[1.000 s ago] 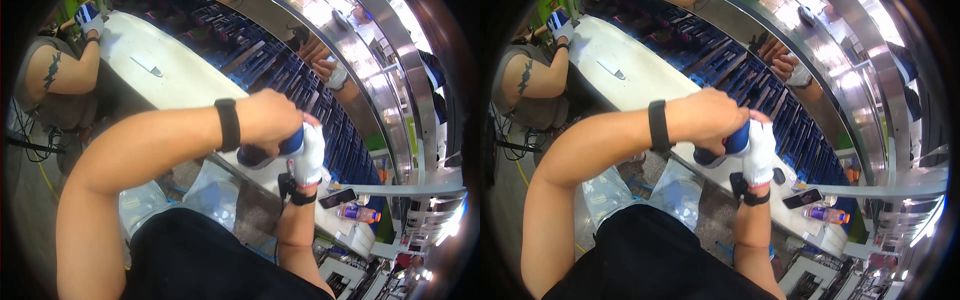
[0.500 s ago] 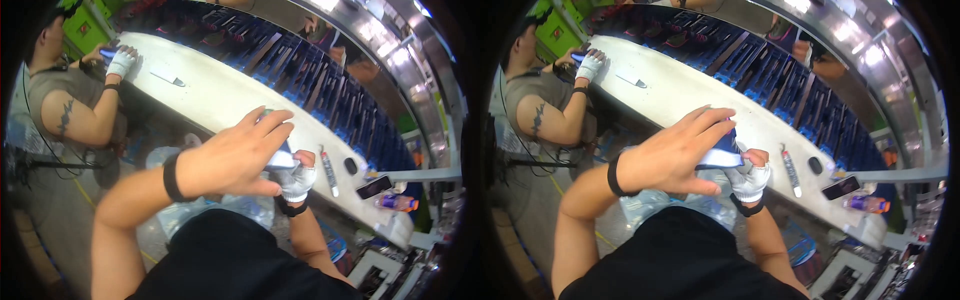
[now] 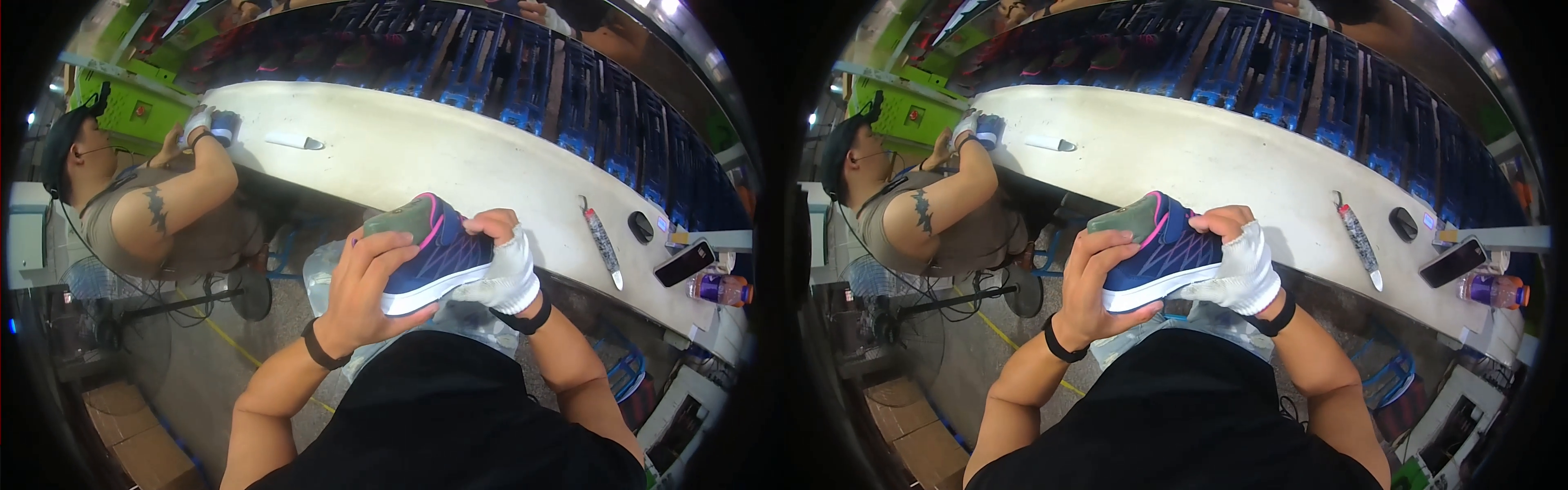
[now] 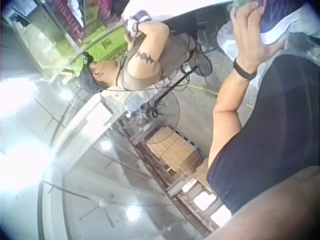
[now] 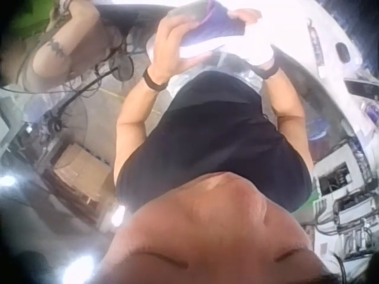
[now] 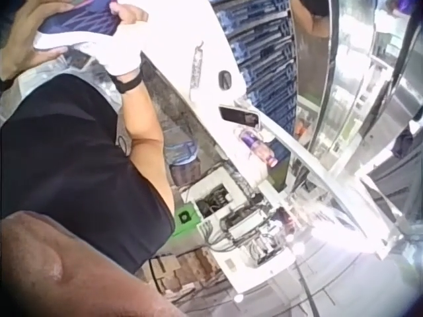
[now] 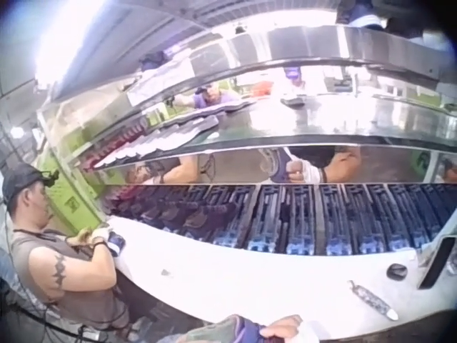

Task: Checking and assembling shoe components on a production line.

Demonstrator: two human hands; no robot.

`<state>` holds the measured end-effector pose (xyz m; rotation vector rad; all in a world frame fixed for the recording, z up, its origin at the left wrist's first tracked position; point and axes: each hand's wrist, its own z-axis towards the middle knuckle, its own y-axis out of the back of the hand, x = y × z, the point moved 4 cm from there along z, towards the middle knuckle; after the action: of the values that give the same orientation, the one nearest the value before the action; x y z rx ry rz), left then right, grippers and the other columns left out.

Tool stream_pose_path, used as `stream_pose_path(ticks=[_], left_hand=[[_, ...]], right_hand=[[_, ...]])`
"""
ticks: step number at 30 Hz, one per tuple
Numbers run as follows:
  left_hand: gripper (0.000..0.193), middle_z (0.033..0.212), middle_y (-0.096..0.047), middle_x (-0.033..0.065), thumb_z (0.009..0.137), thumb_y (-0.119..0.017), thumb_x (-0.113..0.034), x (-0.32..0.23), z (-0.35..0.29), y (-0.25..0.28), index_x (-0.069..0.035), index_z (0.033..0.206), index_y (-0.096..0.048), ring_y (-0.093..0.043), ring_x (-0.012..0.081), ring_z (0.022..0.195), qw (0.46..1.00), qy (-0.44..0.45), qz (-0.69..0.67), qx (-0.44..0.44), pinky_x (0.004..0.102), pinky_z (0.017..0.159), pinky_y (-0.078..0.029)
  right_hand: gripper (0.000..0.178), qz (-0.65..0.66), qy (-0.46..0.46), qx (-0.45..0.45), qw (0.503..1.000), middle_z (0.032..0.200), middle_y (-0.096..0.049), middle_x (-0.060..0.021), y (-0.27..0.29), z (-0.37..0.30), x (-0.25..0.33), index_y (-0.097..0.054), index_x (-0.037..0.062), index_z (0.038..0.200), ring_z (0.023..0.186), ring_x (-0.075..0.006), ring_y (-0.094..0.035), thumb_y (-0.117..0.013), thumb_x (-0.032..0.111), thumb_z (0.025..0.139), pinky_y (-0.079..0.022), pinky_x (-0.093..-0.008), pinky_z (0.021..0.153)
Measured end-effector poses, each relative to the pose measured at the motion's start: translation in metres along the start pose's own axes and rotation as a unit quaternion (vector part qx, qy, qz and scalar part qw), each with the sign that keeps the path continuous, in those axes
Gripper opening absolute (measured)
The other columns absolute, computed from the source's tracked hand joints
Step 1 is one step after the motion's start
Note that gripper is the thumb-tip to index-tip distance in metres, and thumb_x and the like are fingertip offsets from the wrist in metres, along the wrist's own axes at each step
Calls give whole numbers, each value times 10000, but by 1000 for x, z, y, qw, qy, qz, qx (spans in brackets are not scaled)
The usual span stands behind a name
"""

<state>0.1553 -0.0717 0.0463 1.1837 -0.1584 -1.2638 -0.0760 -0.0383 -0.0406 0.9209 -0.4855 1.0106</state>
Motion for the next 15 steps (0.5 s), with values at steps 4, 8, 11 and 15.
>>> stream_pose_path(ticks=[4, 8, 11, 15], left_hand=[[757, 1318, -653, 183, 655, -1047, -299, -1, 2, -3, -38, 1274, -698, -658, 373, 1170, 999, -4, -23, -40, 471, 1013, -544], [748, 1342, -657, 192, 678, -1053, -363, -4, 4, 5, -22, 1247, -705, -652, 350, 1220, 993, 7, -91, -78, 462, 1065, -519], [918, 1413, -616, 220, 700, -1041, -454, -13, 11, 10, -5, 1380, -618, -620, 356, 1300, 986, -35, -133, -94, 466, 1132, -475], [1156, 1617, -382, 279, 733, -1020, -536, -17, 26, 1, -19, 1581, -427, -641, 416, 1332, 883, -104, -412, -199, 489, 1023, -627]], right_hand=[[1085, 93, -39, -33, 994, 1269, -677, -133, 4, -12, -23, -568, 34, 1467, 1196, -308, -646, -981, 667, 688, -512, -450, 1075], [1233, 216, -189, -201, 937, 1498, -587, -190, 7, -59, -64, -419, -16, 1588, 1396, -318, -591, -889, 774, 766, -449, -469, 1231], [1075, 479, -258, -205, 814, 1482, -629, -220, 15, -63, -24, -430, 55, 1596, 1416, -350, -601, -901, 652, 836, -470, -508, 1237], [826, 559, -231, -307, 735, 1448, -657, -235, 51, -55, -13, -478, 130, 1555, 1377, -391, -629, -832, 551, 939, -484, -556, 1226]])
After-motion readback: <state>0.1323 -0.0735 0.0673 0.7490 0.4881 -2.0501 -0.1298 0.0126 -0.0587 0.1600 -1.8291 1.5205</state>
